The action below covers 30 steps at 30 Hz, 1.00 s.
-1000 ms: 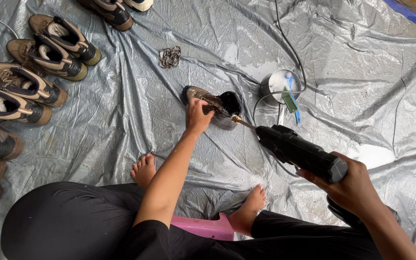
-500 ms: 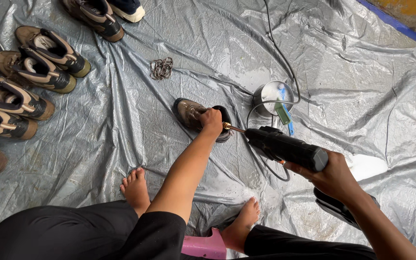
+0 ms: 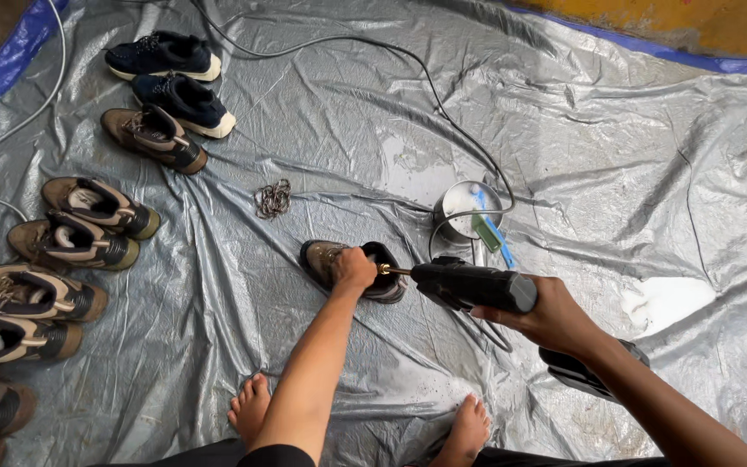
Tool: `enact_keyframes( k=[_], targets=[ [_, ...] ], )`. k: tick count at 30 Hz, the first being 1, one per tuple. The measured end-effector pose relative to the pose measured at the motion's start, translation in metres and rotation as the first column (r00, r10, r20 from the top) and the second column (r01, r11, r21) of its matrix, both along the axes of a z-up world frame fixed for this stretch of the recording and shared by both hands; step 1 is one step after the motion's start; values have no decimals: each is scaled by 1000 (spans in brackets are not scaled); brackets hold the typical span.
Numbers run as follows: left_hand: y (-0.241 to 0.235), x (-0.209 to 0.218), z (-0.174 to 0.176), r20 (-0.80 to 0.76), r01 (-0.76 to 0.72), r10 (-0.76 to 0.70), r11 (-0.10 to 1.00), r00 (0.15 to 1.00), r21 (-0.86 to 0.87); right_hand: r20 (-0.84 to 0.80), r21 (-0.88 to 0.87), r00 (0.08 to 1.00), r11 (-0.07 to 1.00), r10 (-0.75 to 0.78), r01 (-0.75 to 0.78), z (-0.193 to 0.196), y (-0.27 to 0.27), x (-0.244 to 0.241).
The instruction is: The person scrubs a shoe with a brush and cleaning solution, then uses a heat gun to dry the shoe. The person rotates the shoe to clean and dry different areas, including the sole and interior.
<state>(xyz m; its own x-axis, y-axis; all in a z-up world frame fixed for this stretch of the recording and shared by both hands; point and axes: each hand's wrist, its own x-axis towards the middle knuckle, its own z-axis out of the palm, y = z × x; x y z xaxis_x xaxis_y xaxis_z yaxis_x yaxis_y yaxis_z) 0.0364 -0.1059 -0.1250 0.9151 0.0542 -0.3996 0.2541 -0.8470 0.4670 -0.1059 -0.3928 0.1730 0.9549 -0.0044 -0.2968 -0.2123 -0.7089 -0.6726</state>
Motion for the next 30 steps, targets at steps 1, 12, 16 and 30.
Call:
enact_keyframes(
  k=[1, 12, 16, 30],
  targets=[
    [9, 11, 1, 5, 6, -6, 1000, 1000, 1, 5, 1, 1000, 1000, -6, 6, 0, -2, 5],
    [36, -40, 148, -38, 40, -52, 961, 998, -273, -10, 60, 1000, 998, -2, 2, -10, 15, 21],
    [27, -19, 52, -116, -42, 24, 986, 993, -161, -45, 64, 999, 998, -17, 20, -17, 5, 13],
    [119, -26, 29, -291, -534, 457, 791, 840, -298, -211, 242, 975, 963, -68, 119, -98, -21, 21]
  ],
)
